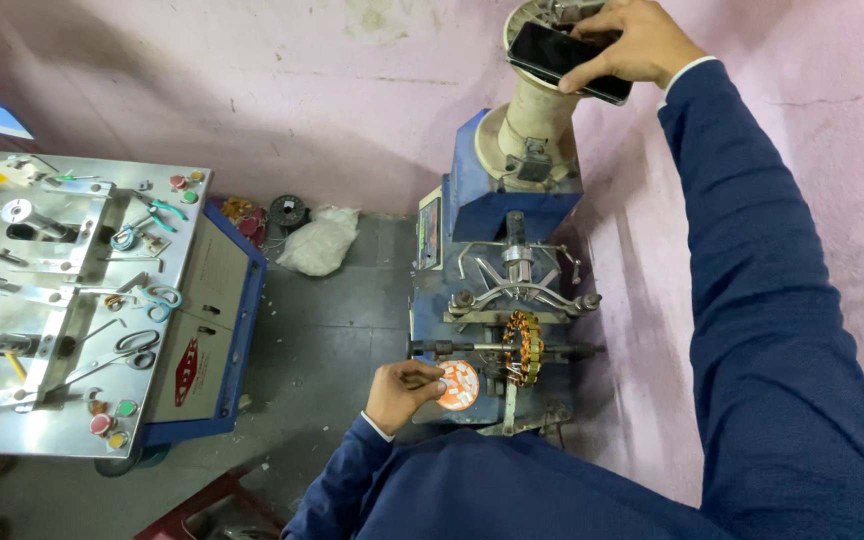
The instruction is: The person uses a green-handled screwdriver to adjust and tighten connections on a copper-wound electrical component mounted on a blue machine. They repeatedly probe the winding and make small adjustments while holding the component steady.
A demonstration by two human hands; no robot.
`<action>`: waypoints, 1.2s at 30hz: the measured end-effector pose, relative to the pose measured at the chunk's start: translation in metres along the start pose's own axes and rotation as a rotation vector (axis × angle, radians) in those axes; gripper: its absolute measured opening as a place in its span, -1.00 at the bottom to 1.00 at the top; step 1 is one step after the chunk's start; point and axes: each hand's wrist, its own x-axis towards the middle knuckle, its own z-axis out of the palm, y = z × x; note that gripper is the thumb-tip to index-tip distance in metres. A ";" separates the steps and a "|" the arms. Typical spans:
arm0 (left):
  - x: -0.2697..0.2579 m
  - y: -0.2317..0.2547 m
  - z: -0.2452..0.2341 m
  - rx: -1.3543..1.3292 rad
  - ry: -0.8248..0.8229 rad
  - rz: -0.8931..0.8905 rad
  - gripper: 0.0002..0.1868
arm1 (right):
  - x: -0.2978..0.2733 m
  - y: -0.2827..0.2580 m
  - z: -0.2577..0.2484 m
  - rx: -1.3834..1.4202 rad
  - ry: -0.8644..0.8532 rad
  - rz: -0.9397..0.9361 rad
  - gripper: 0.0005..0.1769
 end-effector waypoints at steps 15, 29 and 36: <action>0.001 0.027 0.021 -0.070 0.052 0.082 -0.79 | -0.056 0.039 -0.007 1.109 0.019 0.420 -0.67; 0.008 0.040 0.034 -0.071 0.061 0.119 -0.81 | -0.057 0.025 0.004 1.165 0.099 0.425 -0.73; 0.008 0.031 0.033 -0.092 0.083 0.099 -0.79 | -0.068 0.012 -0.010 1.183 0.062 0.352 -0.68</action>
